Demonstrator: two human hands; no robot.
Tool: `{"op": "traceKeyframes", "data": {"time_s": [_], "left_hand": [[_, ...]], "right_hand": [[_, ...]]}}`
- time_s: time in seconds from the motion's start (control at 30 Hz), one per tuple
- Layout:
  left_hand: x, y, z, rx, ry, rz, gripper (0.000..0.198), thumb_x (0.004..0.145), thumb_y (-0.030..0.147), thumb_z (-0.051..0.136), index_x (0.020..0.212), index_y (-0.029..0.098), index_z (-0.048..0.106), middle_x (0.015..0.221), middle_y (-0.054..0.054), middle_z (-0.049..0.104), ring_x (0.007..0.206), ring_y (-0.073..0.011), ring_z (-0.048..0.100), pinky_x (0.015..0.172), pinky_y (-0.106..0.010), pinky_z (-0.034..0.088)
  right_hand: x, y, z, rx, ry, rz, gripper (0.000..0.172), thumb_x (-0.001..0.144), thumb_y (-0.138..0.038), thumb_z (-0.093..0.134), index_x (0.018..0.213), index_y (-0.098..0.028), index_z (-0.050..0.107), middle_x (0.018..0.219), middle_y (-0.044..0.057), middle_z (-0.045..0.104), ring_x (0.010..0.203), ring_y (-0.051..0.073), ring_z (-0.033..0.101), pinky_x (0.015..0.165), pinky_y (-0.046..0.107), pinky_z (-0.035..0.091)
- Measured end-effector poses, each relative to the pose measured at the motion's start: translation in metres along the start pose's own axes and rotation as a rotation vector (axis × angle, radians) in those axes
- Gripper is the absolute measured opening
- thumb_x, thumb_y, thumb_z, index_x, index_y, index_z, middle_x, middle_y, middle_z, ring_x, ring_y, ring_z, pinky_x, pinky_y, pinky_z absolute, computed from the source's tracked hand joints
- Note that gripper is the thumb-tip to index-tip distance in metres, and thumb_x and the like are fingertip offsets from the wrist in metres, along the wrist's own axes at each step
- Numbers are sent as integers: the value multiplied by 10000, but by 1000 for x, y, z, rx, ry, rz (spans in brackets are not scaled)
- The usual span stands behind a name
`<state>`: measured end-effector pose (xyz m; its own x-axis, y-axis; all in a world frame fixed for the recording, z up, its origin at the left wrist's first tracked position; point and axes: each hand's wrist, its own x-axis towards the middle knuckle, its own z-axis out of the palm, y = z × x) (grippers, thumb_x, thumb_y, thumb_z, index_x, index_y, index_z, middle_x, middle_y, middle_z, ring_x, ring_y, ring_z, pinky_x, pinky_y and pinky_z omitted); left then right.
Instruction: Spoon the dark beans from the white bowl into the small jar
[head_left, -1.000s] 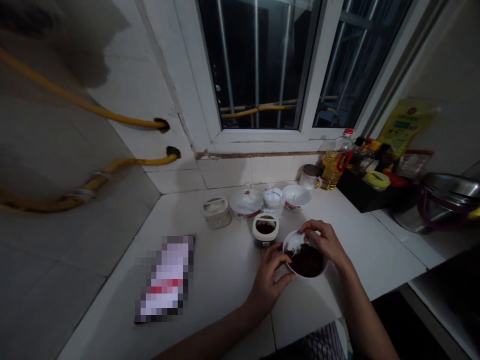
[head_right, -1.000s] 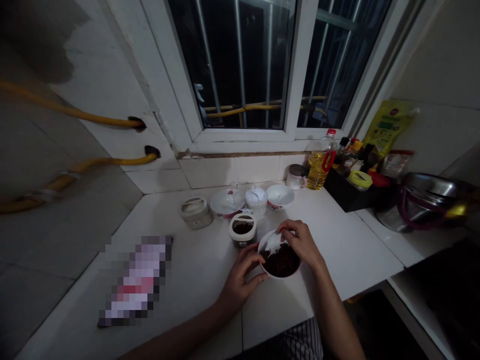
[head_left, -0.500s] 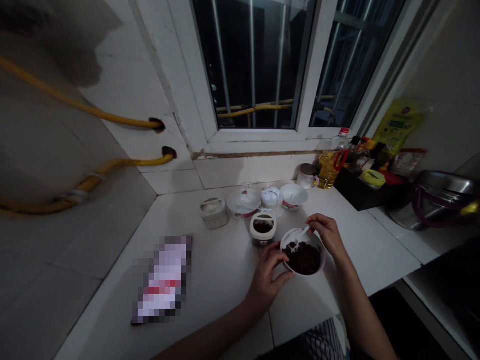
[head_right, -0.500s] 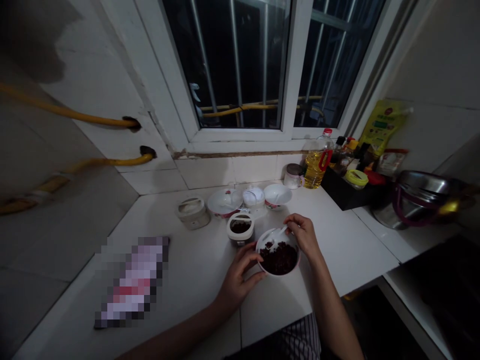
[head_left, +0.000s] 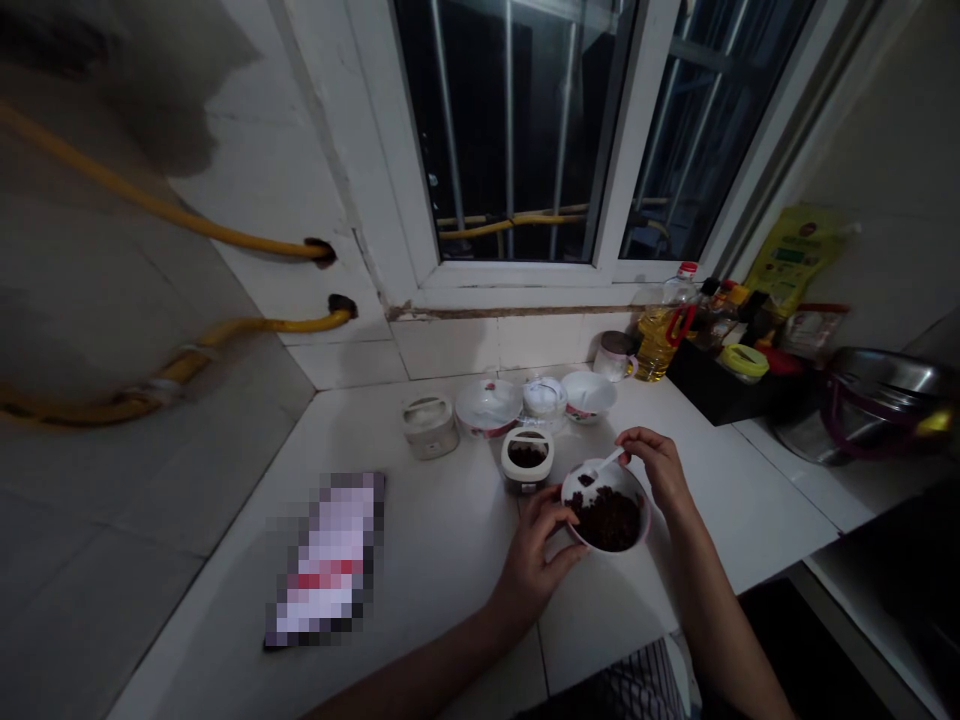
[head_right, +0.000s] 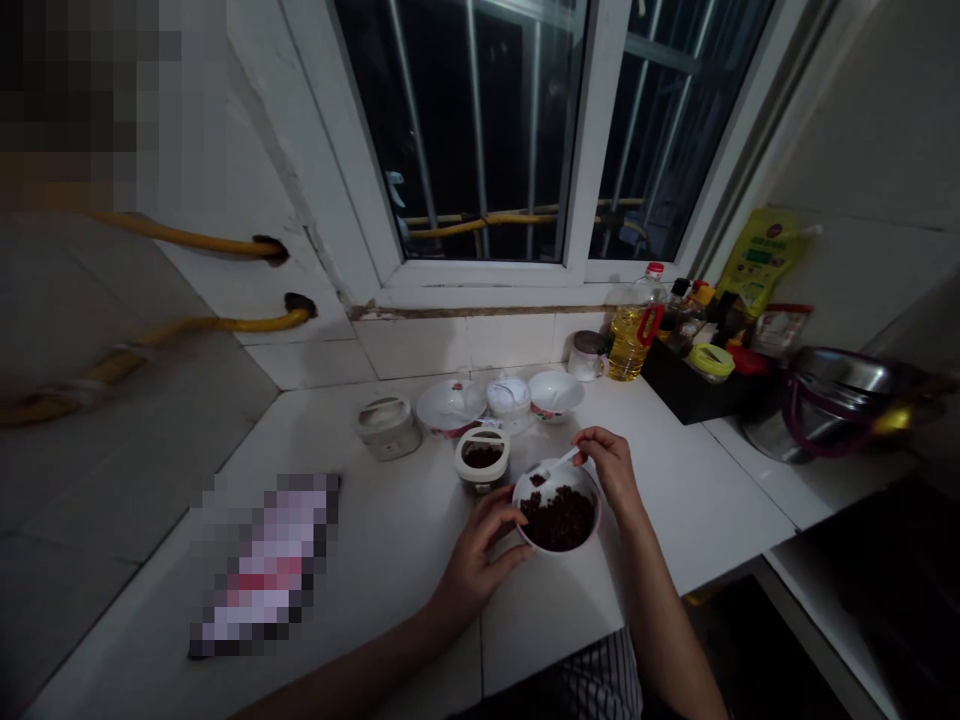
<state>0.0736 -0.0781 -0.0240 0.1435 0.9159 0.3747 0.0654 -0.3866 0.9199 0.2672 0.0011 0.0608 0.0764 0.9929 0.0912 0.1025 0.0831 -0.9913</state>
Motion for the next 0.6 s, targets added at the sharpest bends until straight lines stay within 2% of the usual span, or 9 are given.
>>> {"op": "traceKeyframes", "data": {"time_s": [0.1,0.2,0.33,0.47,0.53,0.6], "left_hand": [[0,-2,1,-25,0,1,168,776,245,710,927,207,648,1230,-118,505,1224,-274,506,994,-405,485],[0,-3,1,-35,1,-2,164,777,254,712,921,210,646,1229,-113,503,1218,-269,512,981,-394,496],[1,-1,0,-27,-18,-5,160,784,251,703,929,212,646,1235,-110,498,1221,-267,512,992,-398,485],[1,-1,0,6,-15,3,160,782,243,705,926,213,644,1227,-102,508,1202,-259,524,1020,-412,458],[1,-2,0,3,-15,5,160,787,251,703,931,213,643,1233,-103,505,1205,-257,521,1024,-413,454],[0,-2,0,-10,-14,2,164,788,261,707,931,212,644,1251,-109,493,1222,-264,509,1017,-411,462]], "right_hand": [[1,-2,6,46,17,-2,159,647,-335,631,695,-186,654,504,-15,601,547,159,539,659,304,426],[-3,-6,18,7,1,-87,215,724,-383,625,801,-185,658,616,13,673,625,181,598,698,312,442],[-12,-14,38,-237,-21,-382,184,864,-341,541,892,-203,659,795,51,717,801,209,631,780,336,445],[-20,-19,47,-547,-179,-772,203,907,-187,475,926,-211,675,835,62,702,837,210,601,853,388,422],[-21,-20,44,-584,-180,-844,216,907,-159,465,934,-215,673,807,56,690,819,210,594,867,408,415],[-21,-20,35,-530,-95,-815,188,910,-180,479,926,-222,662,788,46,682,820,211,591,853,401,422]]}}
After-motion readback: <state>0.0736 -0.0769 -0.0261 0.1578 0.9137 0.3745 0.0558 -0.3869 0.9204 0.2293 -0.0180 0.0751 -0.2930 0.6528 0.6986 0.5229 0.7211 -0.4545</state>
